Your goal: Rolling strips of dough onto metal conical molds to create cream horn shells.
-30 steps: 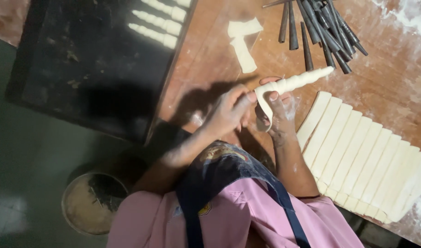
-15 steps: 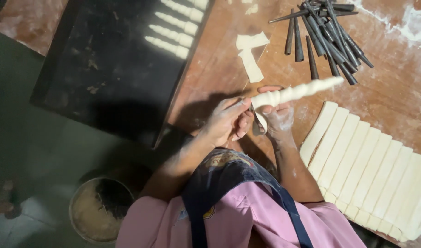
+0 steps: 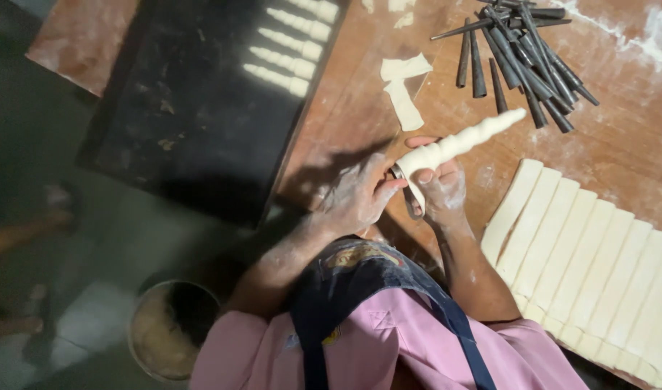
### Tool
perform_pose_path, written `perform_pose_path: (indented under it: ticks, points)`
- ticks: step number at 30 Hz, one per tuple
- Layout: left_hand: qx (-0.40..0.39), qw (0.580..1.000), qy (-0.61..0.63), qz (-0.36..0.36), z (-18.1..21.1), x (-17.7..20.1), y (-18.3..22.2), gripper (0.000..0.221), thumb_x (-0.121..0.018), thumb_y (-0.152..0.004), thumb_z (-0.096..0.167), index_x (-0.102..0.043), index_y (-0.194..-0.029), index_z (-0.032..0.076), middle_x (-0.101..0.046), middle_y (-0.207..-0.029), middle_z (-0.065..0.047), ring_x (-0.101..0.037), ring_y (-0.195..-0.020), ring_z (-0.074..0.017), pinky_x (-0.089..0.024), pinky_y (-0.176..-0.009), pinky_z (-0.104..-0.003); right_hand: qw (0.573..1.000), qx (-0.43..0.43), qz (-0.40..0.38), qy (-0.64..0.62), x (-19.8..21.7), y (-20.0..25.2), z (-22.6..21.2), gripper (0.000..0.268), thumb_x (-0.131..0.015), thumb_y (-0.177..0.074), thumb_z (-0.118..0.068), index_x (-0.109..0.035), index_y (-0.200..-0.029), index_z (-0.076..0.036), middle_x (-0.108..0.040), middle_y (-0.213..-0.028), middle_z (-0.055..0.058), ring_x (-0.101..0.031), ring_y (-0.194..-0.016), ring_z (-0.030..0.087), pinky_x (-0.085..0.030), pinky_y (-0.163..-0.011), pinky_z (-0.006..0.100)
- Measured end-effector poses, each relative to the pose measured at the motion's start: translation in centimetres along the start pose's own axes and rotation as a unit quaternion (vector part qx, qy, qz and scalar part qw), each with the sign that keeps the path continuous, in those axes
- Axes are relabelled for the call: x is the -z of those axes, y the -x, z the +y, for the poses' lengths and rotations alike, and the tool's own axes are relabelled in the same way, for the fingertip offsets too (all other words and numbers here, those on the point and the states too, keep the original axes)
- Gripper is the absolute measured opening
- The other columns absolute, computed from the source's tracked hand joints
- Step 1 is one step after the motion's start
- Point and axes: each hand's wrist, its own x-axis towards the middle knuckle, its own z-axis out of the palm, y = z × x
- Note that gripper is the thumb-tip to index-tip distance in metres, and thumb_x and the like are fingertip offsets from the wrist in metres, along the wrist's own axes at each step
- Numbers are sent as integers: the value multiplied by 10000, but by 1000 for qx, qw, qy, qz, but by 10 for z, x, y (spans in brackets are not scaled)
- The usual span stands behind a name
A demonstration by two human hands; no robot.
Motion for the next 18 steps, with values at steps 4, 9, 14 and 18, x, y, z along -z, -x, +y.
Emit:
perform_pose_path:
  ticks: [4, 9, 14, 18]
  points:
    - [92, 961, 250, 72, -2, -7, 5, 252, -589, -1061, 272, -560, -1027, 24, -592, -763, -94, -610, -648, -239, -478, -573, -361, 999, 42, -18, -10, 2, -3, 16, 792, -866, -857, -403, -483, -1408, 17, -696, -933, 81, -568, -523, 88, -417, -405, 230]
    - [282, 741, 608, 34, -28, -31, 23, 391, -502, -1090, 394, -531, -909, 48, -412, -609, 25, -473, -446, -98, -282, -367, -238, 995, 73, -33, 58, 16, -6, 43, 730, -875, -902, -298, -493, -1439, 17, -704, -1125, 78, -695, -930, 127, -567, -789, 265]
    - [328, 499, 802, -15, -49, -33, 44, 487, -474, -1140, 464, -518, -890, 49, -397, -574, 11, -397, -404, -122, -297, -370, -285, 986, -37, -109, 123, 23, -14, 38, 576, -813, -889, -167, -536, -1372, -18, -708, -1114, 45, -680, -953, 102, -553, -807, 250]
    - [357, 623, 696, -21, -61, -24, 44, 480, -497, -1074, 447, -560, -864, 19, -488, -563, -14, -482, -385, -139, -360, -328, -273, 951, -131, -143, 241, 23, -22, 28, 324, -803, -911, -177, -728, -1160, 16, -707, -878, 49, -630, -735, 118, -496, -625, 285]
